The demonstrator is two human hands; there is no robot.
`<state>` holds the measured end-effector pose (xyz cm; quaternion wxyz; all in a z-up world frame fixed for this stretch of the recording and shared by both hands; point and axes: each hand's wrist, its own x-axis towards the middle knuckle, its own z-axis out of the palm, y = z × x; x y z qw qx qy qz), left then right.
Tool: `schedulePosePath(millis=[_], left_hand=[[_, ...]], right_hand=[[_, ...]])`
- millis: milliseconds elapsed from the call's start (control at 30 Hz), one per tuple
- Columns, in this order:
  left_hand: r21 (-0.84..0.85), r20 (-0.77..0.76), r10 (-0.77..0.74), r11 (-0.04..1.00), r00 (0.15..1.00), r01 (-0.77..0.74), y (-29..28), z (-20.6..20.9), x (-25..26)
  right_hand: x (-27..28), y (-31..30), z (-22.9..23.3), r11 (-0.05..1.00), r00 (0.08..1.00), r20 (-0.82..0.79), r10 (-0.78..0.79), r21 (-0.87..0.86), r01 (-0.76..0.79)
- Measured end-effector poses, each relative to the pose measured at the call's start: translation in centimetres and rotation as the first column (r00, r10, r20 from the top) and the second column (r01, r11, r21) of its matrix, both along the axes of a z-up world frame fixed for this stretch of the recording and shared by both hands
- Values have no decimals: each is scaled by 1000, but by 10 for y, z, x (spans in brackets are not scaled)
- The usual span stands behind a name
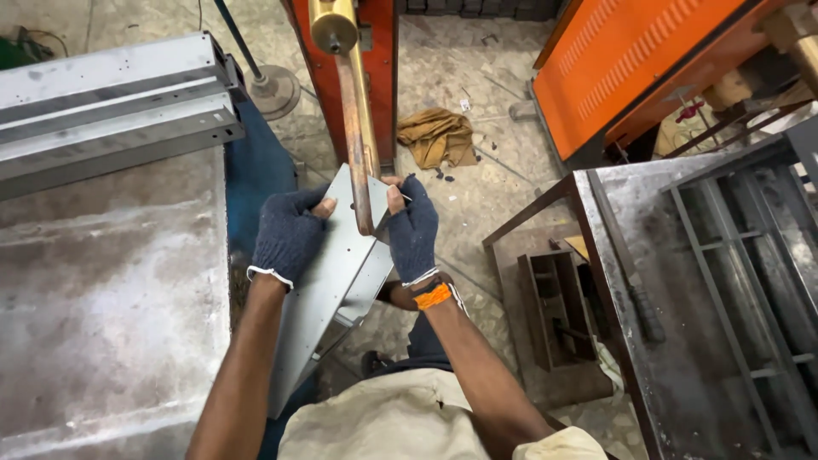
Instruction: Assembling metal frames by spot welding and filing metal components.
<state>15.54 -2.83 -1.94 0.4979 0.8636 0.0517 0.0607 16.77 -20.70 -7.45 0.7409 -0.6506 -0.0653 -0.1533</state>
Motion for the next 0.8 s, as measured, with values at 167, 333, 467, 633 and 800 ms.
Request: schedulePosePath(millis=[167, 333, 467, 633, 800], left_hand=[[40, 28, -14, 999, 999, 13, 4, -7, 2], [41, 81, -41, 998, 996, 38, 4, -7, 2], [87, 0, -15, 996, 1000, 15, 2, -8, 2], [101, 69, -33, 995, 997, 25, 2, -12, -1], [73, 7, 3, 997, 1000, -4, 0, 0, -5]], right_hand=[[6, 3, 1, 1000, 997, -75, 5, -10, -6], [7, -4, 7, 993, 999, -31, 13, -117, -16], [13, -9, 4, 982, 993, 45, 112, -158, -104], [8, -10, 5, 976, 991, 36, 133, -177, -124], [2, -10, 8, 984, 990, 56, 127, -134, -119]])
